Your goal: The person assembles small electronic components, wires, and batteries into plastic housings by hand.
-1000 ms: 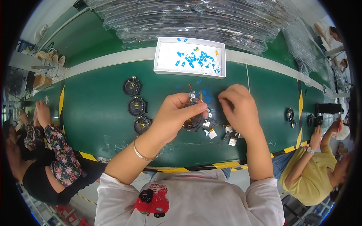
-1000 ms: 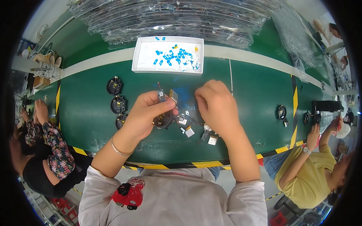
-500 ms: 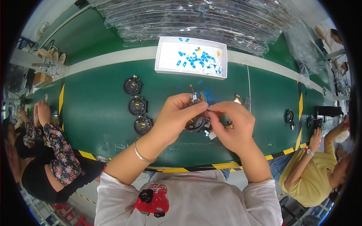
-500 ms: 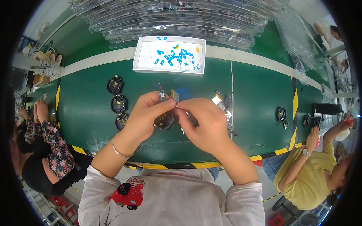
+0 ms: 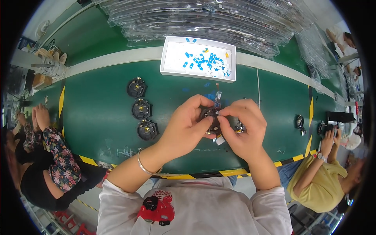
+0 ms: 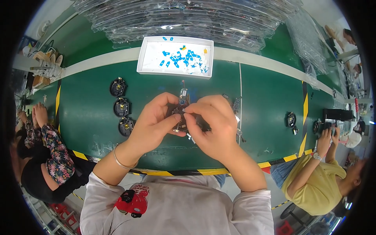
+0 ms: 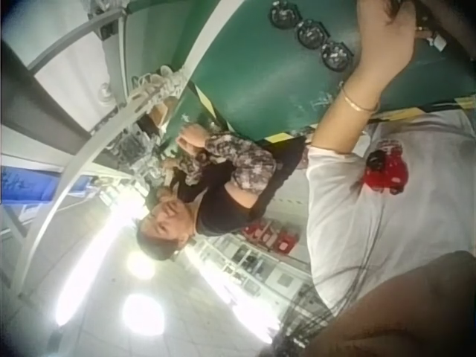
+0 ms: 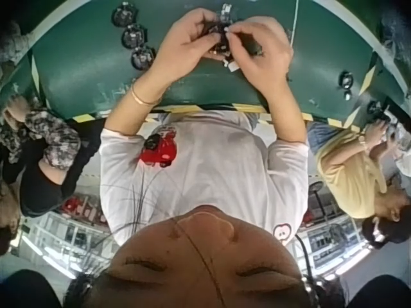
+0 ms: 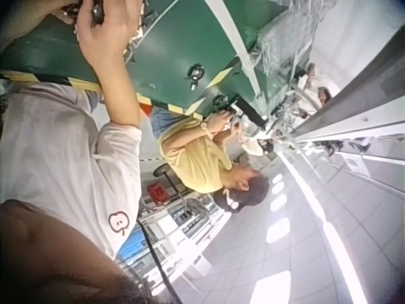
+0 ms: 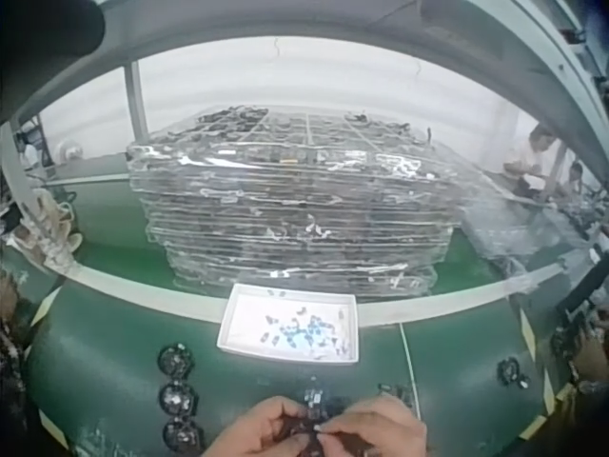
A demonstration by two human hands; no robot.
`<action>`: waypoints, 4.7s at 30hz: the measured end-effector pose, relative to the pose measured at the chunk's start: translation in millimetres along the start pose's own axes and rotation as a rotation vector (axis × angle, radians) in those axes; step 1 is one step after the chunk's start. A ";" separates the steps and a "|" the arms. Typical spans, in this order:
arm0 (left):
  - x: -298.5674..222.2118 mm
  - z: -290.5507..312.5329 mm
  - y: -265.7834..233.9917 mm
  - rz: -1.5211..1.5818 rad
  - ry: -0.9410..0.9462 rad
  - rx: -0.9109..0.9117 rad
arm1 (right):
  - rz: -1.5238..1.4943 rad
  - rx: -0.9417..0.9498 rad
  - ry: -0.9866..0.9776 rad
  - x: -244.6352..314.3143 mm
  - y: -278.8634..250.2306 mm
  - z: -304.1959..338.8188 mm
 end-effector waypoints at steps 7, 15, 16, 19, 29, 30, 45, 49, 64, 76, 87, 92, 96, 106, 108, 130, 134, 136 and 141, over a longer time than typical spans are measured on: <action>0.6 3.5 1.0 -0.020 0.053 0.026 | 0.059 -0.046 -0.089 4.9 4.0 1.2; -0.9 4.8 4.5 -0.049 0.141 0.036 | 0.081 -0.042 -0.034 5.5 2.3 3.0; 0.2 5.0 4.8 -0.048 0.141 0.034 | 0.081 -0.045 -0.020 4.9 2.0 3.0; 0.1 5.7 4.3 -0.069 0.167 0.022 | 0.083 -0.045 -0.015 5.6 2.6 2.3; -3.4 7.2 4.0 -0.146 0.264 -0.062 | 0.006 -0.037 -0.046 -2.8 8.8 4.5; -3.8 7.0 3.2 -0.131 0.250 -0.064 | -0.018 -0.033 -0.052 -4.0 9.5 5.0; -0.7 -7.1 -16.1 0.155 -0.038 -0.043 | -0.252 0.065 0.204 -27.8 -7.7 -2.1; 1.2 -9.5 -14.4 0.138 -0.047 -0.012 | -0.229 0.103 0.156 -23.3 -9.6 -5.7; 0.8 5.3 7.5 -0.344 0.160 0.002 | -0.546 0.104 0.168 -43.0 -26.0 -5.8; -15.0 11.2 37.7 -1.356 0.513 0.214 | 0.610 -0.461 0.784 -165.7 -181.5 16.9; -14.6 11.2 18.7 -1.058 0.378 0.064 | 0.074 -0.121 0.127 -59.5 -56.6 -15.2; -4.8 2.9 -6.3 -0.265 0.168 -0.047 | -0.578 0.469 0.308 -37.2 14.3 4.5; 1.3 -7.8 -11.0 0.094 -0.029 -0.142 | -0.701 0.447 0.392 -47.7 25.8 10.2; 6.1 -5.0 -19.1 0.309 -0.095 -0.057 | -0.517 0.609 0.413 -48.7 23.6 7.1; 3.5 -2.8 -18.7 0.270 -0.089 -0.044 | -0.453 0.639 0.365 -42.5 19.3 5.9; 2.1 -2.2 -5.4 -0.141 0.006 0.008 | -0.671 0.262 0.434 -35.2 9.1 6.8; -0.8 1.1 -1.2 -0.234 0.156 0.033 | -0.678 0.266 0.441 -33.9 9.5 6.3; -2.1 2.4 -1.7 -0.334 0.162 0.013 | -0.678 0.256 0.448 -32.9 10.4 7.1; -19.5 5.6 5.0 -0.532 0.403 -0.051 | -0.666 0.211 0.465 -33.0 11.3 7.7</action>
Point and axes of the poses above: each hand's wrist, its own z-axis away from the middle knuckle, its own y-axis out of the palm, x = y × z, the point moved 6 cm from there along -z, towards the middle knuckle, and after that the axes turned 7 degrees about y, right-handed, at the moved point
